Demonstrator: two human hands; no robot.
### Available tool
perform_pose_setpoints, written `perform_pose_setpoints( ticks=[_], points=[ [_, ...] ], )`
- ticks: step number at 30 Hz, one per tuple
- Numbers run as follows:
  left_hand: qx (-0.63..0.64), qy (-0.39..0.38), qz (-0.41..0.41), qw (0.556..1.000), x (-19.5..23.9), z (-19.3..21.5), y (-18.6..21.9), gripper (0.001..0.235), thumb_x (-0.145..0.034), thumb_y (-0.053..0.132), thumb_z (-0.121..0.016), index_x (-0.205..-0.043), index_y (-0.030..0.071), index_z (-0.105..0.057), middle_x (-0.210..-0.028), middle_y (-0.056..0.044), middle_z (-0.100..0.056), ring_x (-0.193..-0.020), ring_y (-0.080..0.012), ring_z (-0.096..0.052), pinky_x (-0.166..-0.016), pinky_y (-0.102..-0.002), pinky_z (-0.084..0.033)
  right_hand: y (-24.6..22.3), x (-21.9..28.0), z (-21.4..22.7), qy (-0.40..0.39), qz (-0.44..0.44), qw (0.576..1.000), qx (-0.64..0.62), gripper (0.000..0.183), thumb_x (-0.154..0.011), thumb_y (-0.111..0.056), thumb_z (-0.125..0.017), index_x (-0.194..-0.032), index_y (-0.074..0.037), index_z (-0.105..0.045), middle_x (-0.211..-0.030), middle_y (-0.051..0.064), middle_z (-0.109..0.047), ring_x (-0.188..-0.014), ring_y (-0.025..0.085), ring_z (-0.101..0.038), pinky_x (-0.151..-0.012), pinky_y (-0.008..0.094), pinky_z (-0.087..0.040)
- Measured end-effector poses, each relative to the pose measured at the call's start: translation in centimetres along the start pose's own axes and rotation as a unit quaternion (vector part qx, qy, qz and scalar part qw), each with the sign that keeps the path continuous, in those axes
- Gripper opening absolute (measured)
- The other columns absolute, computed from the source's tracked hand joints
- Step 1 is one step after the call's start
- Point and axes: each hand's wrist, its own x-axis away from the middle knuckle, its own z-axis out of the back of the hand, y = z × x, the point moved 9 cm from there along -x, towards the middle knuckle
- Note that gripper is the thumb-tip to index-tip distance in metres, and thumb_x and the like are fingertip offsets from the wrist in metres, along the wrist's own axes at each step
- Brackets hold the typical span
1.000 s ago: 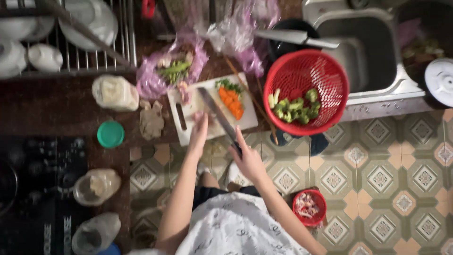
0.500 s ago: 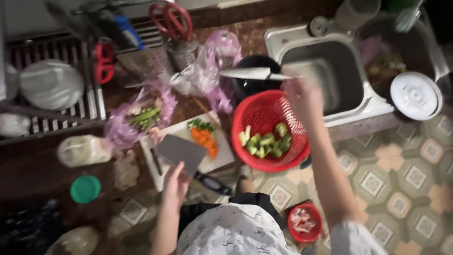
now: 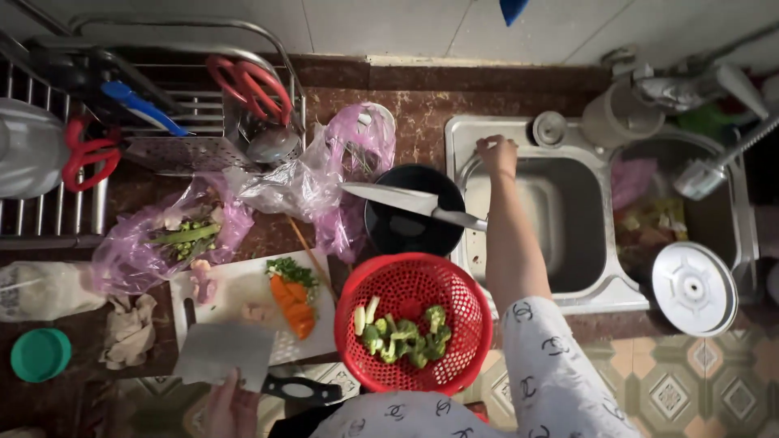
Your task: Chops meat and vegetables on a cutting board, then transfers ingredients to pots on a stove to cook.
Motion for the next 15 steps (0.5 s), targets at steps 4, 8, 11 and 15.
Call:
perform_pose_setpoints(
  ticks=[4, 8, 11, 15],
  points=[
    [0.009, 0.016, -0.007, 1.000, -0.3, 1.7, -0.2, 0.037, -0.104, 0.013, -0.054, -0.141, 0.007, -0.055, -0.132, -0.010, -0.066, -0.122, -0.0240, -0.065, -0.103, -0.045, -0.053, 0.1, 0.3, -0.3, 0.013, 0.024, 1.000, 0.001, 0.036, -0.087, -0.038, -0.081, -0.097, -0.004, -0.075, -0.103, 0.024, -0.068, -0.095, 0.042, -0.066, -0.088, 0.047, -0.054],
    [0.009, 0.039, 0.002, 0.999, 1.6, 0.4, 0.4, 0.032, -0.105, 0.014, -0.055, -0.136, 0.009, -0.057, -0.124, -0.008, -0.067, -0.114, -0.0217, -0.067, -0.096, -0.042, -0.056, 1.1, 0.0, -1.5, -0.038, 0.028, 0.998, 0.039, 0.035, -0.092, -0.035, -0.074, -0.095, -0.001, -0.073, -0.103, 0.025, -0.068, -0.094, 0.043, -0.067, -0.087, 0.050, -0.054],
    [0.023, 0.046, -0.009, 0.999, 2.2, 0.2, 0.1, 0.025, -0.103, 0.014, -0.058, -0.128, 0.012, -0.061, -0.113, -0.003, -0.069, -0.100, -0.0172, -0.068, -0.084, -0.038, -0.057, -1.3, 0.1, -0.7, -0.073, 0.023, 0.995, 0.063, 0.035, -0.088, -0.035, -0.073, -0.093, 0.000, -0.074, -0.096, 0.026, -0.070, -0.093, 0.044, -0.068, -0.085, 0.052, -0.055],
    [0.047, 0.030, -0.023, 0.998, 0.8, 2.7, -1.1, 0.011, -0.100, 0.013, -0.066, -0.110, 0.012, -0.063, -0.098, -0.002, -0.069, -0.083, -0.0147, -0.067, -0.069, -0.034, -0.055, -7.9, 2.3, 3.6, -0.046, 0.039, 0.995, -0.080, 0.038, -0.097, -0.035, -0.071, -0.098, 0.003, -0.070, -0.087, 0.016, -0.071, -0.082, 0.030, -0.070, -0.074, 0.043, -0.057]
  ],
)
